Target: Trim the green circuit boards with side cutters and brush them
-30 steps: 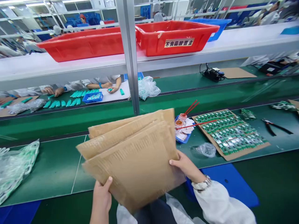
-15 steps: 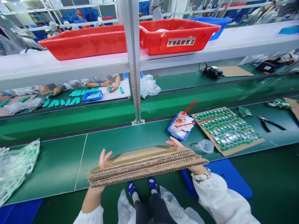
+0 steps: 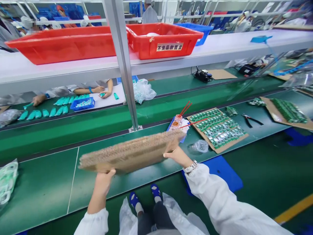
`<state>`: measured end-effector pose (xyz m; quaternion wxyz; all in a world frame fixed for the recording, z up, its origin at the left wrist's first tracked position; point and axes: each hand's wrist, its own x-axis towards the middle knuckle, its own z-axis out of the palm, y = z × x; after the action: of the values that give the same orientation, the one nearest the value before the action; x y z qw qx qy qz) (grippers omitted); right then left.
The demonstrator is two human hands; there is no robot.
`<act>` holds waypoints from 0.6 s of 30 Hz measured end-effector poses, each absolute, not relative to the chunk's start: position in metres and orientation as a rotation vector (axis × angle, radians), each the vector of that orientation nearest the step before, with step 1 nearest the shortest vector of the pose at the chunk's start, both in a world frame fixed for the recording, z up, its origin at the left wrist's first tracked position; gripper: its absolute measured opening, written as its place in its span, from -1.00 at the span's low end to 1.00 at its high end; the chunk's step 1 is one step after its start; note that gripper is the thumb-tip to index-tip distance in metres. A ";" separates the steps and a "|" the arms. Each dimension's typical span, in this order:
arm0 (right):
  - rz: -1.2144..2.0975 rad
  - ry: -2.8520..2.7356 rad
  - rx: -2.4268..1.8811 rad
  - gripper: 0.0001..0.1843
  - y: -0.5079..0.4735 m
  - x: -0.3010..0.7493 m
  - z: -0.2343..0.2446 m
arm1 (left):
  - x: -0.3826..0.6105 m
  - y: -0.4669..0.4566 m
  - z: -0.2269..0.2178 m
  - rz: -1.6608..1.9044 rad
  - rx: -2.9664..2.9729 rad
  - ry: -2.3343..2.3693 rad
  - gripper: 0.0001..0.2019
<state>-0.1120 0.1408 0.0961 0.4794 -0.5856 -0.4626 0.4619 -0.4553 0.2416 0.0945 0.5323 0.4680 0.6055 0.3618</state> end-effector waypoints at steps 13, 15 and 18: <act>1.012 -0.904 -2.136 -0.62 0.170 -0.181 0.012 | -0.447 0.245 0.020 0.328 1.379 1.960 -0.65; 0.991 -0.876 -2.243 -0.62 0.162 -0.187 0.008 | -0.447 0.241 0.012 0.252 1.435 1.985 -0.63; 0.996 -0.840 -2.374 -0.64 0.144 -0.196 0.009 | -0.453 0.234 0.009 0.129 1.464 2.025 -0.62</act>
<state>-0.1960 0.1438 0.0088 0.2152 -0.8560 -0.3030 0.3594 -0.4533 0.2343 0.0091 0.3143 0.5555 0.7683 0.0489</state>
